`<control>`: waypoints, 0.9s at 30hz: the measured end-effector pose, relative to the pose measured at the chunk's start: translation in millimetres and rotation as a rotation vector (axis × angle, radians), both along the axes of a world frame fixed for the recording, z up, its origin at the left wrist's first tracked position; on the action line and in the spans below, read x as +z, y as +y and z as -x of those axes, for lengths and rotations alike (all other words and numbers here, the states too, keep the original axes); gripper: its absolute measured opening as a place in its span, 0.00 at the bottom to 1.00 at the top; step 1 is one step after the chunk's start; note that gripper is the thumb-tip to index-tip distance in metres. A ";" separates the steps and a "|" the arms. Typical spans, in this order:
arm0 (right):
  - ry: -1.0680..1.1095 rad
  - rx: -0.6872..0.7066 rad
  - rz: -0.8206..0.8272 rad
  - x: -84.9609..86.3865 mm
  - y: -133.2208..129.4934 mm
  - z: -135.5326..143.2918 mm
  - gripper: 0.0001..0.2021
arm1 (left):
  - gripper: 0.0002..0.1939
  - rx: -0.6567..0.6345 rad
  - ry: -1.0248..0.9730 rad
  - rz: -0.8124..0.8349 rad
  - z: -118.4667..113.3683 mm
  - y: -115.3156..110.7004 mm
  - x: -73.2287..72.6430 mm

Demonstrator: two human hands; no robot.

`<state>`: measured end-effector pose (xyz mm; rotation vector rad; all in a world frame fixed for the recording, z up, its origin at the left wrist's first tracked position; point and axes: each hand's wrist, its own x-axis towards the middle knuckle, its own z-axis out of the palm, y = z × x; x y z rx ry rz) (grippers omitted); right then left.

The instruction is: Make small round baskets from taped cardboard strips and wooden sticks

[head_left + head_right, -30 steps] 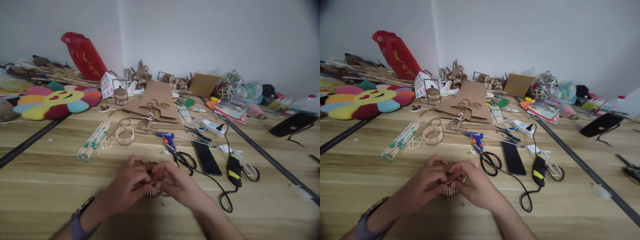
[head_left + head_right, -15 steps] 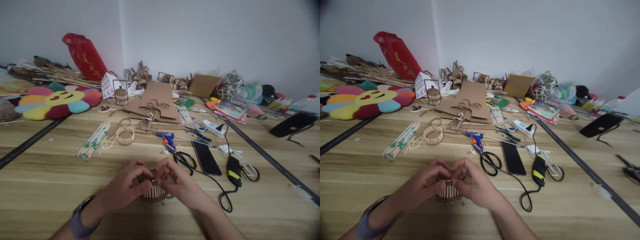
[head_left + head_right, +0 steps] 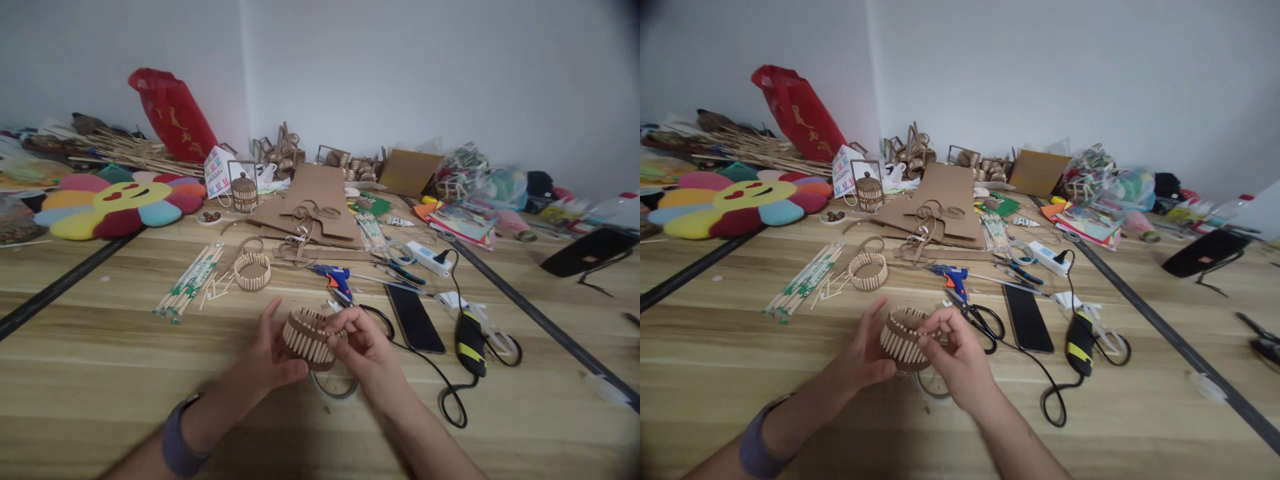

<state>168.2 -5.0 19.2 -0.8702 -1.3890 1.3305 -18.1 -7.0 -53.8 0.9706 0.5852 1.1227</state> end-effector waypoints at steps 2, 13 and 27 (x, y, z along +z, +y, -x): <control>-0.006 0.003 -0.003 -2.2 -2.1 2.2 0.16 | 0.67 -0.047 -0.029 0.018 -2.4 -1.2 -4.3; -0.099 0.018 -0.111 -6.1 -2.3 1.9 0.14 | 0.62 0.011 0.006 0.031 3.9 -0.4 -2.4; -0.188 0.042 -0.134 -10.0 -1.9 -3.1 0.11 | 0.57 0.052 0.031 -0.072 1.5 0.9 0.3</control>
